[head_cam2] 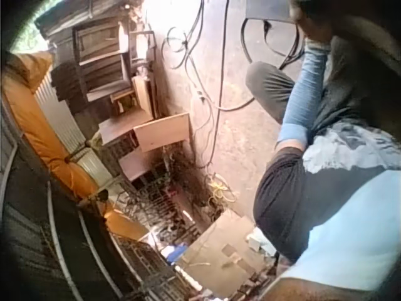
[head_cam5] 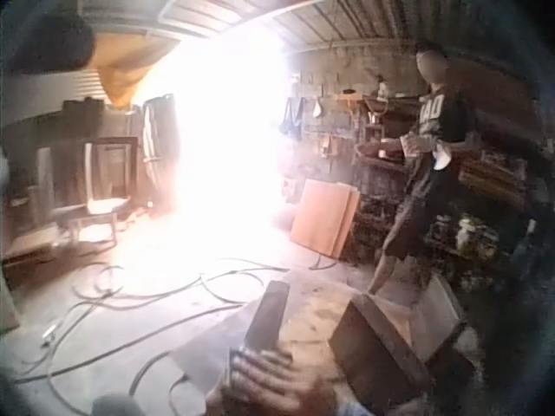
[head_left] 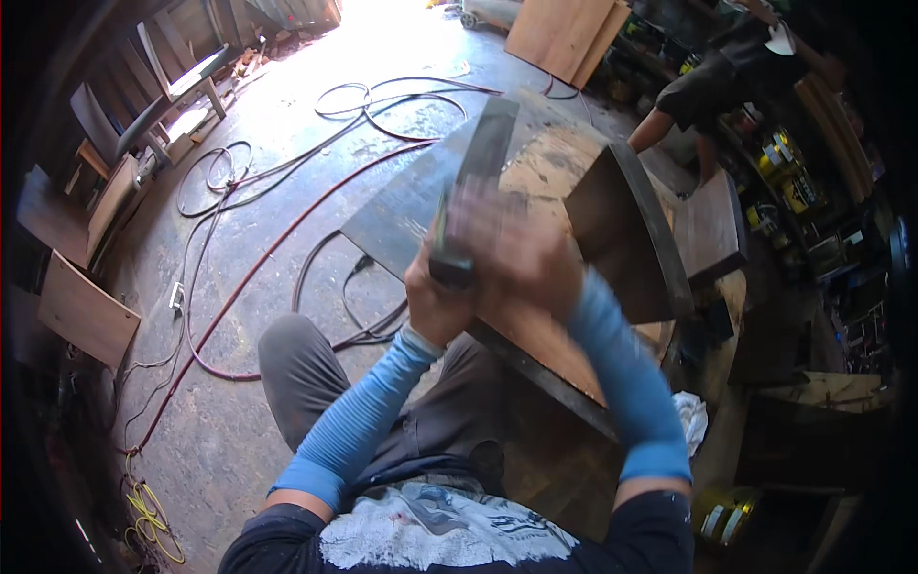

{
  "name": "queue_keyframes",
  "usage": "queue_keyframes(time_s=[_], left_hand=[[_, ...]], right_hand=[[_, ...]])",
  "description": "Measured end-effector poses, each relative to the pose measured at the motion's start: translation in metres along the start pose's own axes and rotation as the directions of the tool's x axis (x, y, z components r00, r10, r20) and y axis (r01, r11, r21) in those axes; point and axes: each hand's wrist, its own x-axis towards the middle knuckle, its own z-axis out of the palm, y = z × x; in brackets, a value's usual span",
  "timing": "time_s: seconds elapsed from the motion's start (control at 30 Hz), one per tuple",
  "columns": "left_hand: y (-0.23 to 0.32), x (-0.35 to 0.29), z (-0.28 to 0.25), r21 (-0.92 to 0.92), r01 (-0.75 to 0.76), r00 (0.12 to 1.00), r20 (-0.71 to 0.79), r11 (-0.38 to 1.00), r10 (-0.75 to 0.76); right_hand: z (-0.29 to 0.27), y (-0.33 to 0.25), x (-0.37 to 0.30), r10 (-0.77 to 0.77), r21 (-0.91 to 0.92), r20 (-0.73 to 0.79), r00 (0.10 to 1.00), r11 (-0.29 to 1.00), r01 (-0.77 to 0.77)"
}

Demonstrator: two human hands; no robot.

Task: Sanding and cleaning wooden furniture components in a workshop.

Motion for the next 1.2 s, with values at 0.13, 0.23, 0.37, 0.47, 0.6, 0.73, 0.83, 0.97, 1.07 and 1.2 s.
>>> queue_keyframes(time_s=[0.13, 0.23, 0.37, 0.47, 0.6, 0.73, 0.83, 0.97, 1.07, 1.2], left_hand=[[0.003, -0.002, 0.006, 0.044, -0.093, 0.994, -0.056, 0.995, 0.095], [0.009, 0.003, 0.003, -0.013, 0.028, 0.999, -0.015, 1.000, -0.028], [-0.007, -0.004, -0.006, 0.040, 0.053, 0.999, 0.006, 0.998, -0.054], [-0.014, -0.011, -0.006, 0.103, -0.054, 0.999, 0.007, 0.993, 0.053], [0.002, -0.003, 0.006, -0.021, -0.025, 0.999, 0.043, 0.999, 0.025], [-0.006, -0.006, -0.020, 0.075, -0.019, 0.986, 0.165, 0.997, 0.006], [0.032, 0.007, -0.049, 0.018, -0.362, 0.928, -0.086, 0.932, 0.362], [0.088, 0.089, -0.064, 0.039, -0.518, 0.855, 0.033, 0.855, 0.517], [0.105, 0.170, -0.040, 0.089, -0.632, 0.719, 0.437, 0.770, 0.540], [0.060, 0.244, -0.024, 0.242, -0.897, 0.425, 0.706, 0.371, 0.567]], right_hand=[[0.002, 0.031, -0.006, 0.024, -0.083, -0.060, 0.998, 0.996, -0.029], [0.006, 0.102, 0.008, 0.319, -0.268, -0.002, 0.948, 0.913, -0.308], [0.024, 0.033, 0.004, 0.050, -0.190, -0.146, 0.988, 0.979, -0.077], [0.024, 0.060, -0.005, 0.036, -0.224, -0.129, 0.991, 0.972, -0.064], [-0.012, 0.176, 0.014, 0.473, -0.439, -0.094, 0.876, 0.771, -0.462], [-0.054, 0.108, 0.024, 0.344, -0.153, -0.434, 0.833, 0.883, -0.444], [-0.106, 0.009, -0.017, 0.354, -0.272, -0.515, 0.781, 0.796, -0.541], [-0.153, -0.065, -0.093, 0.508, -0.271, -0.671, 0.540, 0.509, -0.817], [-0.154, -0.103, -0.104, 0.601, -0.442, -0.551, 0.579, 0.379, -0.813], [-0.085, -0.167, -0.119, 0.625, -0.010, -0.724, 0.293, 0.415, -0.910]])
